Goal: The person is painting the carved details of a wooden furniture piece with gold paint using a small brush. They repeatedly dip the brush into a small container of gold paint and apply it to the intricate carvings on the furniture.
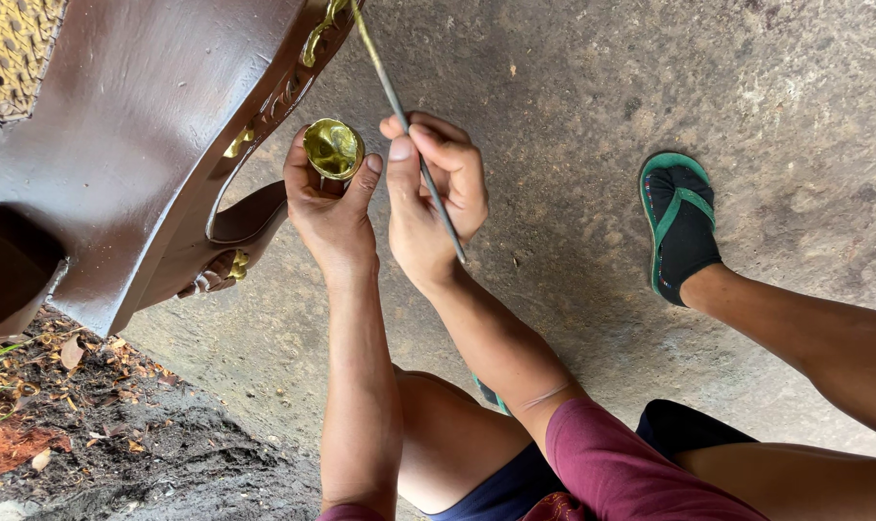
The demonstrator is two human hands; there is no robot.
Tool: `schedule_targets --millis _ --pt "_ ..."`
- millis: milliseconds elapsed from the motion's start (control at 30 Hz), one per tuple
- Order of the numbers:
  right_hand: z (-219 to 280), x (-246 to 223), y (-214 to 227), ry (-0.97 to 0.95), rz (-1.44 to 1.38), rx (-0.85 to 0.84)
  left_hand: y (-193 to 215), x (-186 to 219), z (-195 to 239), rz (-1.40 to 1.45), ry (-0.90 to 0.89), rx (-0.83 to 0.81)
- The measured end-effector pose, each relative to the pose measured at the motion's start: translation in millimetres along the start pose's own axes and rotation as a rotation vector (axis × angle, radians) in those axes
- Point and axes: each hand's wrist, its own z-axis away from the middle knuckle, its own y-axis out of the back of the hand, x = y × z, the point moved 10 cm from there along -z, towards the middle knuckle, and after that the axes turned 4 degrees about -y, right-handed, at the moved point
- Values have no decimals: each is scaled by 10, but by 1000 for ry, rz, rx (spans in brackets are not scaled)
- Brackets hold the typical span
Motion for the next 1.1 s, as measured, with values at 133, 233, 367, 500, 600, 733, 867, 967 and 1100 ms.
schedule_targets --millis 133,233,367,500,600,733,867,967,1100 --pt "-5 79 14 -28 9 7 -16 19 1 13 -2 -5" --pt "-6 64 -7 2 19 4 -12 27 0 6 -5 -5" --pt "-9 92 -20 -44 11 8 7 8 11 -21 4 0" --pt "4 30 -46 16 58 -20 22 -11 -2 -19 -1 11" --pt "7 40 -26 24 19 -3 12 -21 -2 -6 -6 -2" --pt "10 21 -52 69 25 -20 21 -36 -4 -16 -10 14" --pt "9 24 -52 39 30 -25 19 -40 1 -2 3 12" --pt "20 63 -19 -7 -25 0 17 -26 4 -3 -11 1" --pt "33 3 -68 70 75 -38 20 -21 -14 -4 -6 18"
